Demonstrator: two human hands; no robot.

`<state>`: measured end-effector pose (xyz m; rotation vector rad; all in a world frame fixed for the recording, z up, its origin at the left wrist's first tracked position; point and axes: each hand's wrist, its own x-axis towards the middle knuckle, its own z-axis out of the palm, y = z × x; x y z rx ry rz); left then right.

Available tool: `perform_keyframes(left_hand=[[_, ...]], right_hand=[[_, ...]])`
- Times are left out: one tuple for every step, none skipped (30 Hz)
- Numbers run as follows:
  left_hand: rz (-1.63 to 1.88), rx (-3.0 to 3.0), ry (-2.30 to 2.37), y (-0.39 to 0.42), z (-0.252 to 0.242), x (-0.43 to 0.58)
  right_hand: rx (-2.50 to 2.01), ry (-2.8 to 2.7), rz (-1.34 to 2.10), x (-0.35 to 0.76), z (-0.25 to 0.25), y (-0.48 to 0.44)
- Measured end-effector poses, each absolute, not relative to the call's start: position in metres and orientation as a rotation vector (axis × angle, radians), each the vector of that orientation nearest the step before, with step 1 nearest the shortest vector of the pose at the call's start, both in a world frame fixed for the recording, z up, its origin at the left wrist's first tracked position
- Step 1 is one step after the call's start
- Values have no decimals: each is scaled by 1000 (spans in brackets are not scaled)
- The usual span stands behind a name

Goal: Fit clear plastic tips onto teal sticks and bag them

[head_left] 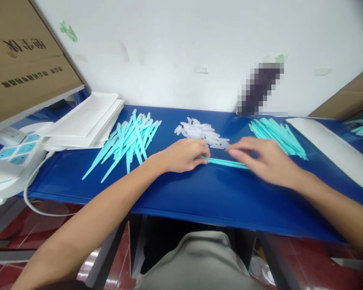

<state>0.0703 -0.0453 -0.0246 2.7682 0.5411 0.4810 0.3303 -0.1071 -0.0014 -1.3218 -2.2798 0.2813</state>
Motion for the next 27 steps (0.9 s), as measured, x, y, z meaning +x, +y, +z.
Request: perform_keyframes(left_hand=[[510,2831,548,-44,-22,67],[563,2894,574,-41,-20,62],[633,2947,623,-37,-16,56],[712,2983,690,-33,-13,50],[786,3003,769,-27,-9,42],[838,3006,853,-21,-6,34],[884,2994,942,-15,-3,25],[918,2966,1037,-9,0,16],[949,2929,1129,-3,2,8],[967,2891,1210,3,2,-1],[981,2854,1286,8,2,-9],[997,2819,1360,13,1,-16],[1012,2792,1429,17,0,-23],[1028,2772,1495,21,-2,-29],[1050,2757,1556,24,-4,-35],[1081,2741,1613,27,-6,-41],[1122,2714,1665,30,-7,-46],[1171,2669,1710,32,-8,-51],[1222,2605,1747,34,-9,-55],[1272,2529,1773,35,-9,-58],[1317,2453,1785,37,-9,-61],[1362,2382,1782,37,-9,-63],[1409,2321,1768,38,-9,-64],[1455,2267,1745,38,-9,-64],[1501,2211,1714,39,-8,-64],[1537,2149,1673,39,-7,-63],[1559,2077,1619,39,-6,-62]], right_hand=[[-1391,-2207,217,340,3,-101],[-1490,-2128,130,351,7,-95],[-1615,-2081,31,362,10,-87],[-1757,-2071,-66,374,12,-80],[-1918,-2092,-131,384,13,-72],[-2063,-2116,-158,394,12,-66],[-2163,-2168,-143,402,10,-60],[-2242,-2206,-109,407,8,-56],[-2294,-2229,-74,411,5,-53],[-2322,-2239,-52,413,3,-50],[-2340,-2235,-44,414,1,-49],[-2348,-2225,-48,414,-1,-49],[-2350,-2214,-57,414,-3,-49],[-2349,-2210,-59,413,-5,-49],[-2343,-2213,-55,413,-6,-49],[-2331,-2220,-50,412,-8,-48],[-2316,-2231,-48,412,-9,-48],[-2301,-2243,-50,412,-11,-47],[-2288,-2252,-58,413,-13,-46],[-2277,-2260,-70,413,-16,-45],[-2268,-2265,-82,414,-18,-44],[-2258,-2271,-89,414,-20,-43],[-2246,-2280,-93,414,-21,-43],[-2231,-2289,-97,414,-22,-42],[-2216,-2297,-100,414,-23,-42],[-2199,-2306,-100,413,-22,-43],[-2183,-2315,-97,413,-22,-44]])
